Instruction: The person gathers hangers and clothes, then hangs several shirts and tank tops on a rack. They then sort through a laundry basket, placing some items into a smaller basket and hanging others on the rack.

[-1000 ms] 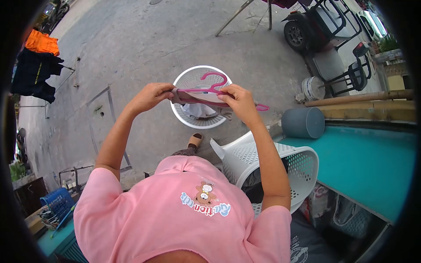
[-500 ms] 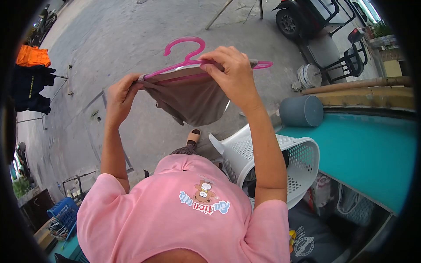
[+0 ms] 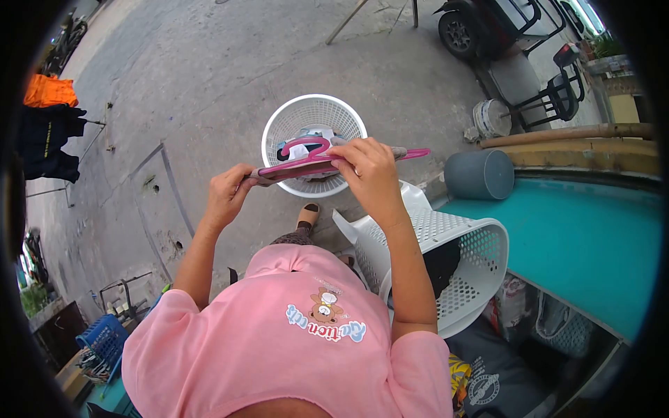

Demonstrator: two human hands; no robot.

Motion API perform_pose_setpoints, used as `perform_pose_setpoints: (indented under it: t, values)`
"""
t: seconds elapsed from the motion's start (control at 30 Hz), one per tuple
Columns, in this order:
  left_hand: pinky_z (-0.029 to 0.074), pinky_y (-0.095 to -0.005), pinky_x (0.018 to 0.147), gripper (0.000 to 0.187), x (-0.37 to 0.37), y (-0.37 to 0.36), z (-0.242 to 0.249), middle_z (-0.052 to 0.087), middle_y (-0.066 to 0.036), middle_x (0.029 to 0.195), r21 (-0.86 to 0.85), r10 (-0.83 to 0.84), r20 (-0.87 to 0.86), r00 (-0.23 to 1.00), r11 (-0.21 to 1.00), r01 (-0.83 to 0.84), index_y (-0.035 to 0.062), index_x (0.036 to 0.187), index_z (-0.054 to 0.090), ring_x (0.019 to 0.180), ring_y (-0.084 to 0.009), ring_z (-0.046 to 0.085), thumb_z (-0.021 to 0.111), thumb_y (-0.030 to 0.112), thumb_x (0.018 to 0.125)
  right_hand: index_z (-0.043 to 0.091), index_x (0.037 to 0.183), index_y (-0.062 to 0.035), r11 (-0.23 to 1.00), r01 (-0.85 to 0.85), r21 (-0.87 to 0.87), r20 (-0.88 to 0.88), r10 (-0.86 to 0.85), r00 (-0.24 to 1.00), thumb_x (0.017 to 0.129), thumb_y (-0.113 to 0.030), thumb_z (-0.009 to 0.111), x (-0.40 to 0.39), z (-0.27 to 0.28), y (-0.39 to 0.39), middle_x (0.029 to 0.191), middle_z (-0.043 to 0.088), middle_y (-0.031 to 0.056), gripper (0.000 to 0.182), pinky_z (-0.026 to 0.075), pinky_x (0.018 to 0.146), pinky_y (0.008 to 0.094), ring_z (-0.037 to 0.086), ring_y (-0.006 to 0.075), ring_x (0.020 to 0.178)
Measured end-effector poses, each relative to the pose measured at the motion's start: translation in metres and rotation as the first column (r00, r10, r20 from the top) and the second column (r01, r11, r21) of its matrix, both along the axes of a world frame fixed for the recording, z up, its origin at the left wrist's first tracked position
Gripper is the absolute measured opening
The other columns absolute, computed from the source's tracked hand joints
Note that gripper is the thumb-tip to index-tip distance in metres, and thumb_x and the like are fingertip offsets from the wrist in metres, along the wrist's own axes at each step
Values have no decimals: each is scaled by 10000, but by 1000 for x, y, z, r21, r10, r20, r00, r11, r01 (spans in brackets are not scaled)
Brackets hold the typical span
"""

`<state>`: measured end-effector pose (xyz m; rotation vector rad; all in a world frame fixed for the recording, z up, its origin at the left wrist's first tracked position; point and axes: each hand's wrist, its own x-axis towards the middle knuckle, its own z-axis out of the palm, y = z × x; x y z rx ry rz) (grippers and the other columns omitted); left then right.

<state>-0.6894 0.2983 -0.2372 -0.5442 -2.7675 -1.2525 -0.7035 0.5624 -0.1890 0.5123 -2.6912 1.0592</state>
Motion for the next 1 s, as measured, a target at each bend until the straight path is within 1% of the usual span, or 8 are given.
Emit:
perform_pose_setpoints:
  t: [0.37,0.57,0.63,0.77,0.83,0.9,0.93,1.0]
  values:
    - [453,-297,562,121,23,9,-16,612,-95,763,-17,-53,87,995,998,55,47,893,598,646,-238,602,588,77,776,625,869,-78,999,37,-35,224,-28,974,724,-87,636,24,-22,12,831,607,33,147,378,795,341,550,203,850]
    - [468,-351,602,154,15,12,-76,622,-94,830,-27,59,191,980,998,-55,75,907,588,725,-285,603,571,180,795,605,993,-79,985,170,41,182,-174,968,756,-81,603,36,-35,21,1015,560,77,237,387,833,348,523,244,947]
    - [466,-366,617,163,2,11,-98,625,-94,815,-7,149,293,944,988,-154,85,916,592,733,-286,606,570,197,799,595,1020,-63,967,248,-59,337,-214,917,776,-78,581,47,-36,27,1034,549,95,245,402,830,333,520,256,973]
    - [463,-366,637,212,-41,5,-149,618,-97,894,-26,123,363,924,992,-122,113,987,579,748,-294,604,576,208,798,589,1016,-49,945,322,-57,419,-271,867,788,-71,565,73,-46,42,1032,549,105,231,415,816,326,520,263,985]
    - [439,-395,776,366,-70,5,-168,540,-118,1130,-117,268,323,908,963,-243,125,1125,515,943,-293,569,592,246,788,590,1011,-48,920,387,-54,481,-316,818,784,-63,565,87,-48,47,1031,549,106,229,413,823,326,525,270,975]
    - [343,-460,921,510,-93,-11,-232,373,-136,1312,-478,430,-50,902,782,-399,119,1230,422,1152,-302,433,604,274,779,590,1008,-45,908,417,-37,484,-348,803,787,-60,563,101,-52,52,1028,550,106,223,417,812,317,528,265,969]
    - [343,-460,921,510,-102,-15,-242,373,-136,1312,-478,414,-44,909,791,-383,119,1230,422,1152,-302,433,604,274,779,590,1004,-42,902,431,-21,482,-368,795,789,-57,560,108,-52,53,1025,552,107,218,421,801,308,532,260,963]
    - [255,-516,976,563,-116,-16,-251,304,-143,1352,-516,620,218,754,729,-451,88,1256,388,1241,-301,323,609,280,775,588,1005,-36,876,481,-28,500,-405,766,789,-50,559,121,-47,54,1019,560,104,218,423,792,300,535,245,960]
